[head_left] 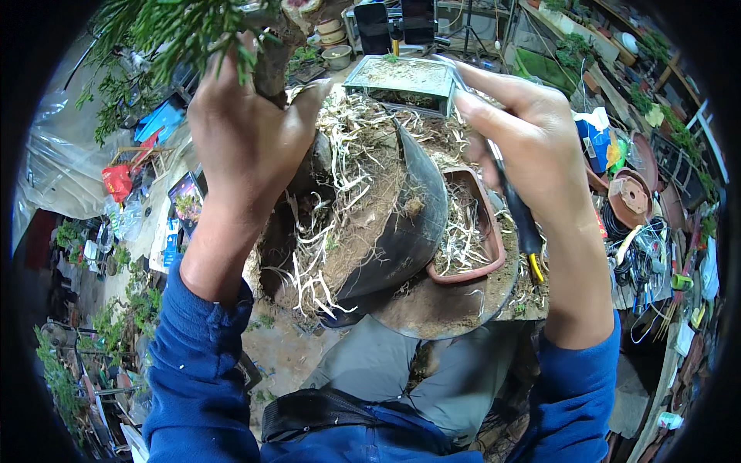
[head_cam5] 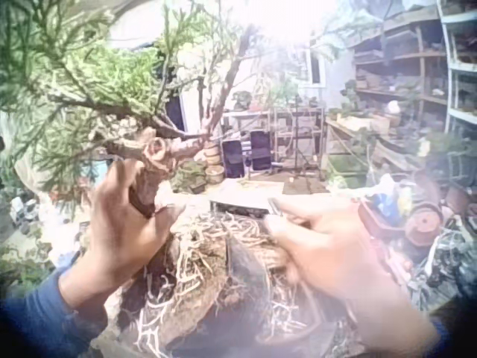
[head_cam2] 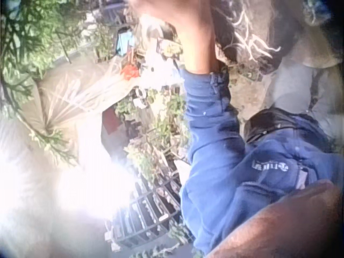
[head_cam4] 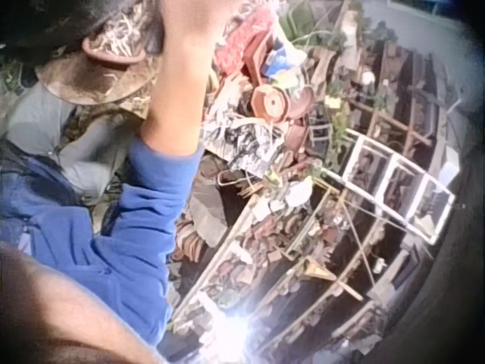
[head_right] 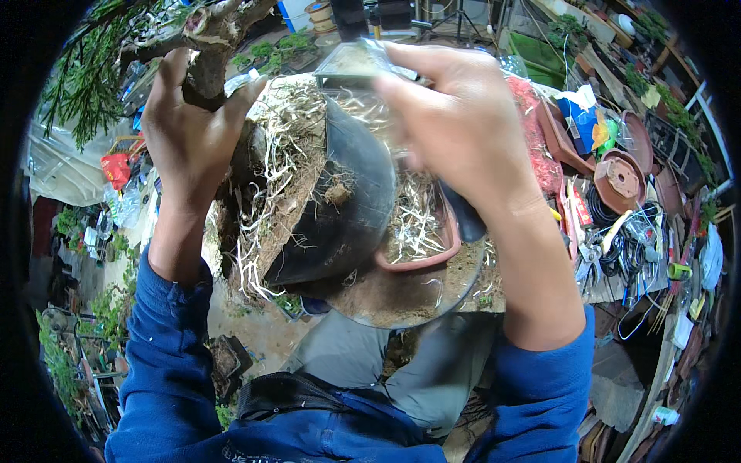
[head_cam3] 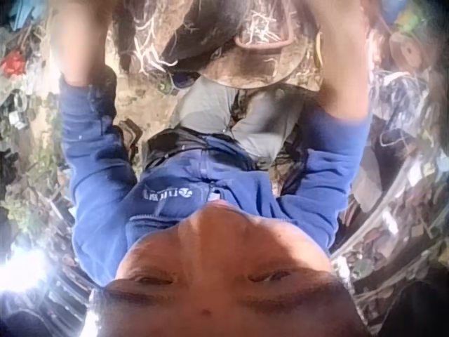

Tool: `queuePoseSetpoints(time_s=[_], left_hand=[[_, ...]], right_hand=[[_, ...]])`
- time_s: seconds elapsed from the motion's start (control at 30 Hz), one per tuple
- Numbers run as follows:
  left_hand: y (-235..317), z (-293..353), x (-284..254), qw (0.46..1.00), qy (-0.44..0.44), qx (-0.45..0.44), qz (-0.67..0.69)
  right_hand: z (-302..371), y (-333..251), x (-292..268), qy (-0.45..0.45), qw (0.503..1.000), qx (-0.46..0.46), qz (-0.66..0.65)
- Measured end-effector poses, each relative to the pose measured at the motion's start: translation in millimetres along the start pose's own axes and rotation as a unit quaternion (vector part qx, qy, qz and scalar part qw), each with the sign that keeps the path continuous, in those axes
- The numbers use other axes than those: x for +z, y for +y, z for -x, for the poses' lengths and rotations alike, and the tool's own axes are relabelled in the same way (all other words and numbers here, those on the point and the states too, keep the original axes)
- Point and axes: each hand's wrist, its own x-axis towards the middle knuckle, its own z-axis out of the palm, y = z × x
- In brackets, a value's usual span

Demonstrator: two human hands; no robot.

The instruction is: The person uses a metal carving tool to scrape and shape the trunk and branches of a potted bonsai tree. They rotate the tree to access different sides and continue carving the bark and deadwood areas.

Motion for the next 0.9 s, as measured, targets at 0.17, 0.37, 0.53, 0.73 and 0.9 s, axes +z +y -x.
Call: queuePoseSetpoints(time_s=[0.17,0.37,0.53,0.73,0.9], left_hand=[[1.8,9.3,4.3,0.992,-0.008,-0.11,0.058],[2.7,21.6,7.8,0.969,0.117,-0.171,0.138],[-8.3,25.4,6.7,0.937,0.113,-0.264,0.2],[-58.4,25.3,4.7,0.895,0.118,-0.311,0.296],[-75.5,27.2,11.5,0.89,0.099,-0.299,0.329]], right_hand=[[33.9,31.7,-23.3,-0.022,0.884,0.068,0.462],[54.4,59.9,-17.7,-0.079,0.907,0.078,0.406],[59.4,53.8,-14.6,-0.086,0.921,0.17,0.34],[96.4,25.0,39.0,0.038,0.943,0.302,0.136],[110.3,22.0,78.3,0.084,0.939,0.332,0.032]])
